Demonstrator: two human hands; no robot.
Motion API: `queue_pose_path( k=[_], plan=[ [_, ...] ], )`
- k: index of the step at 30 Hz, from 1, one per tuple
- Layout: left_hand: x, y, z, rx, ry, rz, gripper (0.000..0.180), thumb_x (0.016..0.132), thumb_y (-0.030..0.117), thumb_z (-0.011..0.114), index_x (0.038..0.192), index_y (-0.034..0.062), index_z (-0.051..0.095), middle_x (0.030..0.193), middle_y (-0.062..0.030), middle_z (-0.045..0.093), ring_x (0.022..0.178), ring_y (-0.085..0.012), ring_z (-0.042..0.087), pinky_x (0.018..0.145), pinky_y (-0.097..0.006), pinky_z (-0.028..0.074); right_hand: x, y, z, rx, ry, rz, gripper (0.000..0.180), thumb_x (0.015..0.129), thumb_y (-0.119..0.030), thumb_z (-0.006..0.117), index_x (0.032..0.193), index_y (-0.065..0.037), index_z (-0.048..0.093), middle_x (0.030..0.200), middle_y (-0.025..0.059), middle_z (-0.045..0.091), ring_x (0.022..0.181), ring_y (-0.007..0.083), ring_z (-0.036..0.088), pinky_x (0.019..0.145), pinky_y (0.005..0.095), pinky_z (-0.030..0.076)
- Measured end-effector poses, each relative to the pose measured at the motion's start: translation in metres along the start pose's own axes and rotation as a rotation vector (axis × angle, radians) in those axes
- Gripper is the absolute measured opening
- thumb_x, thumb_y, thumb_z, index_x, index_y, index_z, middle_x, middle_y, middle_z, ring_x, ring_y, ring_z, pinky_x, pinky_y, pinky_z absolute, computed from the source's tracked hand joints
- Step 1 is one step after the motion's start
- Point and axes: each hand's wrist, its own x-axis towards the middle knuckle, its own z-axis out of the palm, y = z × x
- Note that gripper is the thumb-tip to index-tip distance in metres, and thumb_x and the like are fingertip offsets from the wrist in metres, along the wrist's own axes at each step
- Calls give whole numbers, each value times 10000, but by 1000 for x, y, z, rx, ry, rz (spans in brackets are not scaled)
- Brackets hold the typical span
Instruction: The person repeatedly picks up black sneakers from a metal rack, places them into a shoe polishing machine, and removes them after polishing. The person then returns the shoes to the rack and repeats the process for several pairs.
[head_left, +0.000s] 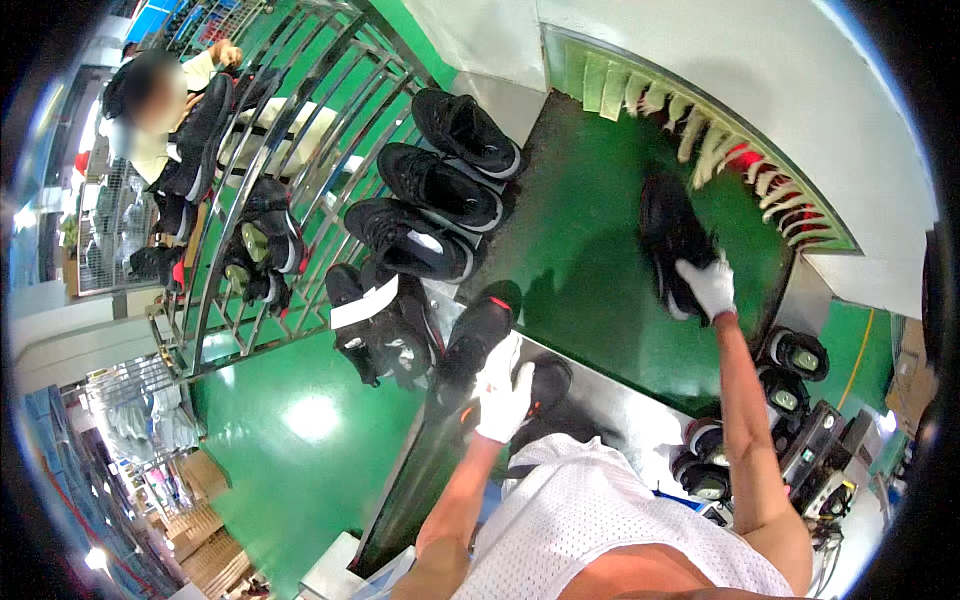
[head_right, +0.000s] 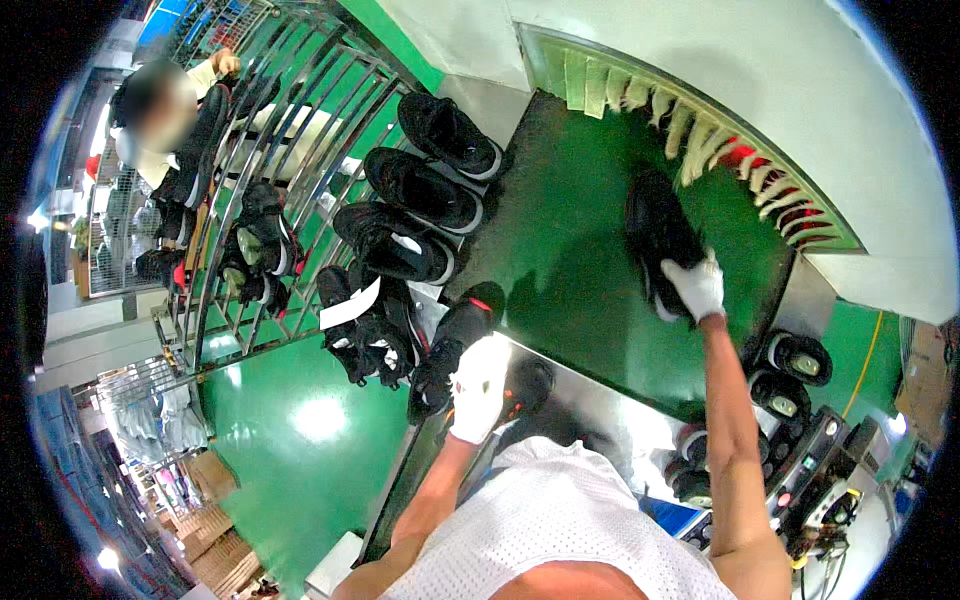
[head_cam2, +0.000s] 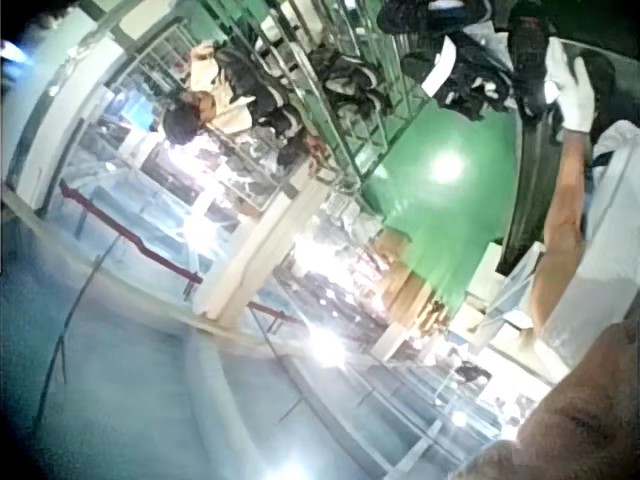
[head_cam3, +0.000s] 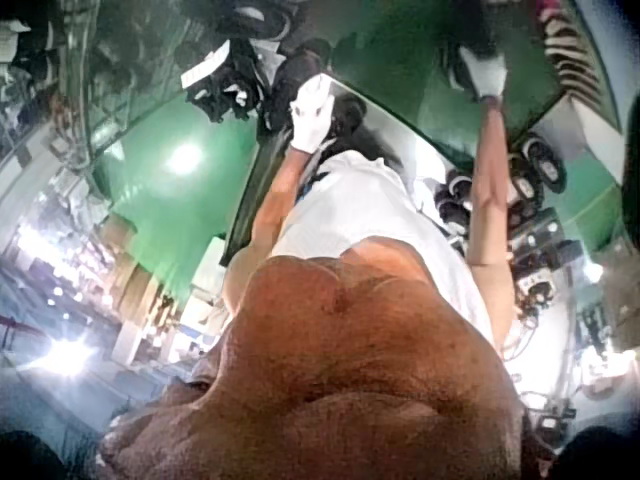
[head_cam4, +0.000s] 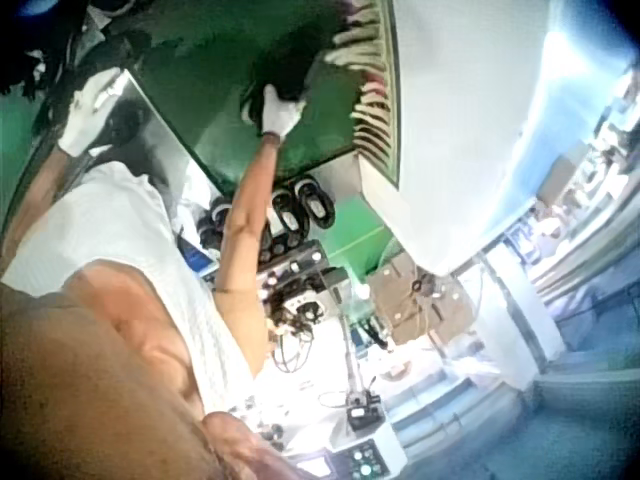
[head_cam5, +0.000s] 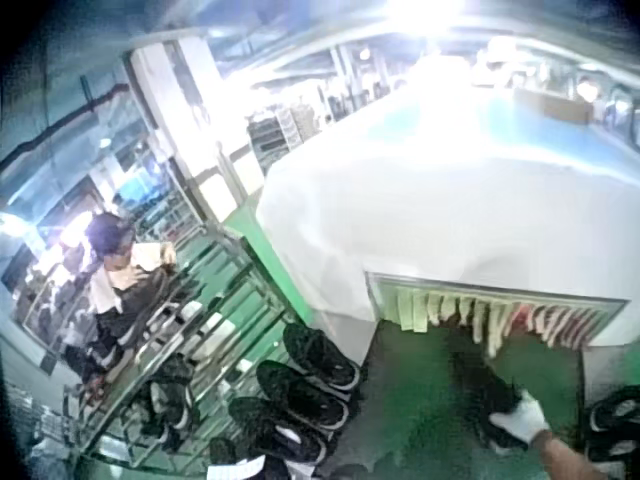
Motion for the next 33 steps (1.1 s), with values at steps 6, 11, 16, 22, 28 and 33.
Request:
queue_pose_path(
  k=[6,11,16,22,28,33],
  plan=[
    [-19,16,7,-61,11,103,514,912,9,672,1387,-45,486,1338,-222,561,1251,-317,559,1037,-395,487,-186,52,-5,508,30,428,804,736,-497,867,1142,163,652,1122,195,724,957,236,673,896,369,532],
    [-45,21,17,-109,-18,97,518,941,141,663,1412,2,499,1364,-223,558,1270,-379,535,1094,-444,416,-302,50,-17,208,29,387,808,727,-421,869,1202,159,567,1090,294,706,1030,397,698,925,399,540],
    [-73,29,16,63,38,176,581,915,119,676,1439,-4,457,1382,-227,529,1288,-378,516,1103,-435,412,-343,82,17,134,57,132,742,693,-312,875,1266,25,544,1120,241,707,1023,387,702,887,444,557],
    [-50,16,-37,327,144,194,574,886,135,685,1402,-29,493,1385,-249,543,1308,-393,512,1133,-440,389,-352,61,12,240,65,206,771,679,-285,882,1307,1,538,1198,243,648,1092,394,656,933,452,536],
    [55,-33,-82,539,315,293,678,848,175,716,1455,18,457,1209,-228,586,1082,-408,585,955,-485,477,-347,71,20,239,69,96,795,697,-210,873,1348,32,488,1261,242,627,1160,362,632,1014,423,499],
    [139,-77,-70,745,190,212,865,802,256,768,1544,79,360,1143,-229,615,1074,-400,595,919,-484,484,-350,89,30,254,15,188,780,736,-112,853,1379,27,434,1285,206,614,1195,296,613,1044,393,483]
  ],
)
